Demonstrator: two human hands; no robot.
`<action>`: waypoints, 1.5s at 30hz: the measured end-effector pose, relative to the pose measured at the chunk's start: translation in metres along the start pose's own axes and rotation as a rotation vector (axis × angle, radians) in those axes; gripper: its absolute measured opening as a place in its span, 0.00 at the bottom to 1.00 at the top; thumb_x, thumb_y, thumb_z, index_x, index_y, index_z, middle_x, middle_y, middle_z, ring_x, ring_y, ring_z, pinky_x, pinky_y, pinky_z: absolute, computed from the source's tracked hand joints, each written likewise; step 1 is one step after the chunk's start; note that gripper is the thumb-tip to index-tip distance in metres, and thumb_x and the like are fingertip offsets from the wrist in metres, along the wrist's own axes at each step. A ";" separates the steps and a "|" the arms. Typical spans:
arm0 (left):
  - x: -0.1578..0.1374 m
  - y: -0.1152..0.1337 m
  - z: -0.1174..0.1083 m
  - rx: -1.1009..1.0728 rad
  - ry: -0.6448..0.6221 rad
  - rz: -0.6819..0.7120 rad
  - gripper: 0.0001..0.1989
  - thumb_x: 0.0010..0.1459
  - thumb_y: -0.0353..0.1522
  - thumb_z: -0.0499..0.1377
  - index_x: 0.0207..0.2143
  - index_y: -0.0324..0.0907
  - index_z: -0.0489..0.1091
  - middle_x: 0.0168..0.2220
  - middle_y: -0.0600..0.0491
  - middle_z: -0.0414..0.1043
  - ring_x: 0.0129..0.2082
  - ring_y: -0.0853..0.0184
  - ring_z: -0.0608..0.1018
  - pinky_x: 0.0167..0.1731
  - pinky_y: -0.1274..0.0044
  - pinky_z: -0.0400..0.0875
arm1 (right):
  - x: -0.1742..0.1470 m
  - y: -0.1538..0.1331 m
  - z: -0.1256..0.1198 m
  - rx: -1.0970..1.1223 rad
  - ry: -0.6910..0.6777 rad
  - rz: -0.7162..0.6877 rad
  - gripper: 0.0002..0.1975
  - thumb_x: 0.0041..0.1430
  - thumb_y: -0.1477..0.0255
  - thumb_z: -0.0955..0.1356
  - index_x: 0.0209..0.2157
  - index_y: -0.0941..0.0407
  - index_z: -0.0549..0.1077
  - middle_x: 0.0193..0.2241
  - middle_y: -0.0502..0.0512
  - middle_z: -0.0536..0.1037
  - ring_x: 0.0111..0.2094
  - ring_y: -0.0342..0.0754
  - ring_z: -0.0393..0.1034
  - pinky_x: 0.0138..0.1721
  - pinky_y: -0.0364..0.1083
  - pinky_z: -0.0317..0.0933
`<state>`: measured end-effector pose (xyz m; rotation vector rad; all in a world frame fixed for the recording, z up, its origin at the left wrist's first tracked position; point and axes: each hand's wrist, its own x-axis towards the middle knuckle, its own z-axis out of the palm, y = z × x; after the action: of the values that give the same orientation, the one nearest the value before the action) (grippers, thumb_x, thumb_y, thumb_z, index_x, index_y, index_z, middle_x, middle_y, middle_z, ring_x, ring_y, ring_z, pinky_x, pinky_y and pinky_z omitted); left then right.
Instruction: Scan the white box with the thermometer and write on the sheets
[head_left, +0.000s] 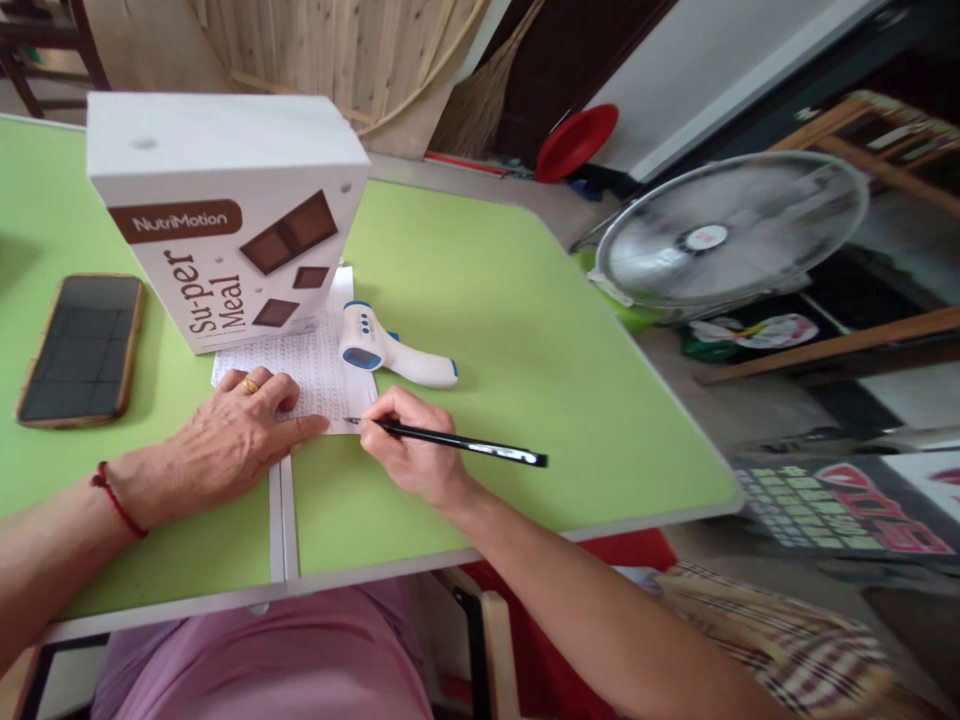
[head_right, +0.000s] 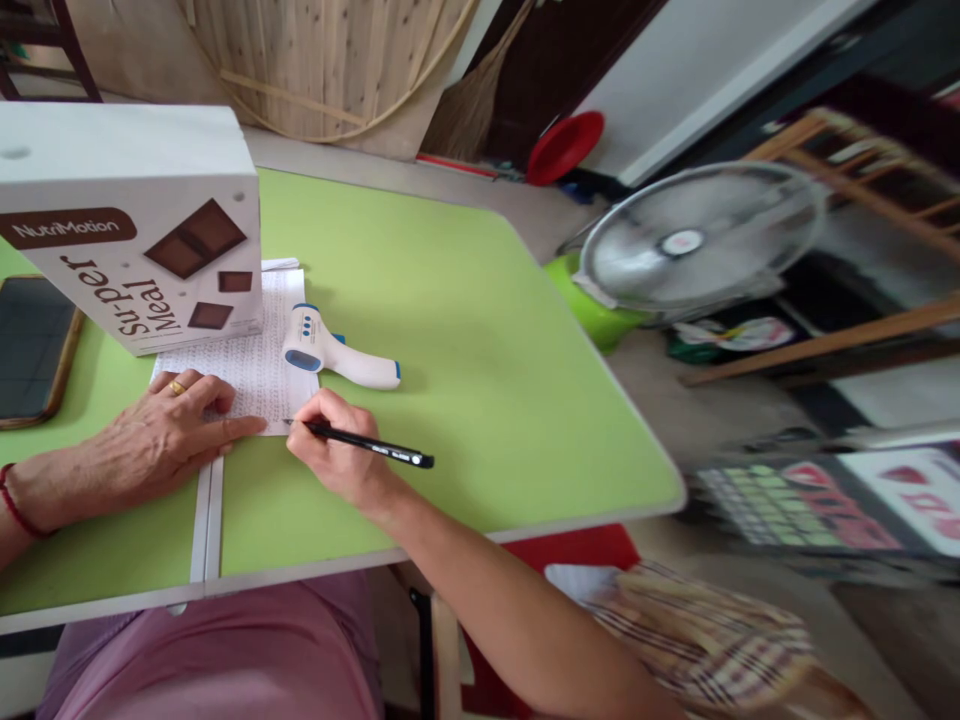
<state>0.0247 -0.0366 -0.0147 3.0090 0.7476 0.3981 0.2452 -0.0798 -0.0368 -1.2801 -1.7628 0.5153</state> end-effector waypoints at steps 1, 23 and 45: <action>0.000 0.000 0.000 0.003 0.000 0.004 0.17 0.64 0.27 0.52 0.52 0.50 0.70 0.38 0.47 0.64 0.32 0.61 0.61 0.33 0.71 0.54 | 0.000 0.000 0.000 0.002 0.000 -0.003 0.08 0.52 0.76 0.64 0.21 0.54 0.63 0.15 0.42 0.65 0.15 0.36 0.55 0.16 0.37 0.50; -0.001 -0.001 0.001 0.009 -0.017 0.002 0.18 0.63 0.26 0.52 0.53 0.50 0.69 0.38 0.48 0.63 0.33 0.62 0.62 0.34 0.72 0.55 | 0.001 0.001 -0.002 -0.044 0.035 -0.005 0.08 0.52 0.74 0.64 0.21 0.54 0.63 0.15 0.43 0.66 0.15 0.37 0.57 0.16 0.38 0.51; 0.001 0.000 -0.001 0.013 0.001 -0.002 0.17 0.64 0.26 0.52 0.51 0.50 0.71 0.37 0.47 0.64 0.32 0.62 0.63 0.33 0.72 0.55 | 0.000 0.001 -0.002 -0.020 0.016 0.062 0.07 0.52 0.72 0.65 0.22 0.54 0.64 0.15 0.43 0.66 0.15 0.38 0.56 0.17 0.38 0.52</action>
<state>0.0256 -0.0366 -0.0136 3.0200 0.7554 0.3957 0.2478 -0.0797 -0.0369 -1.3531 -1.7237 0.5220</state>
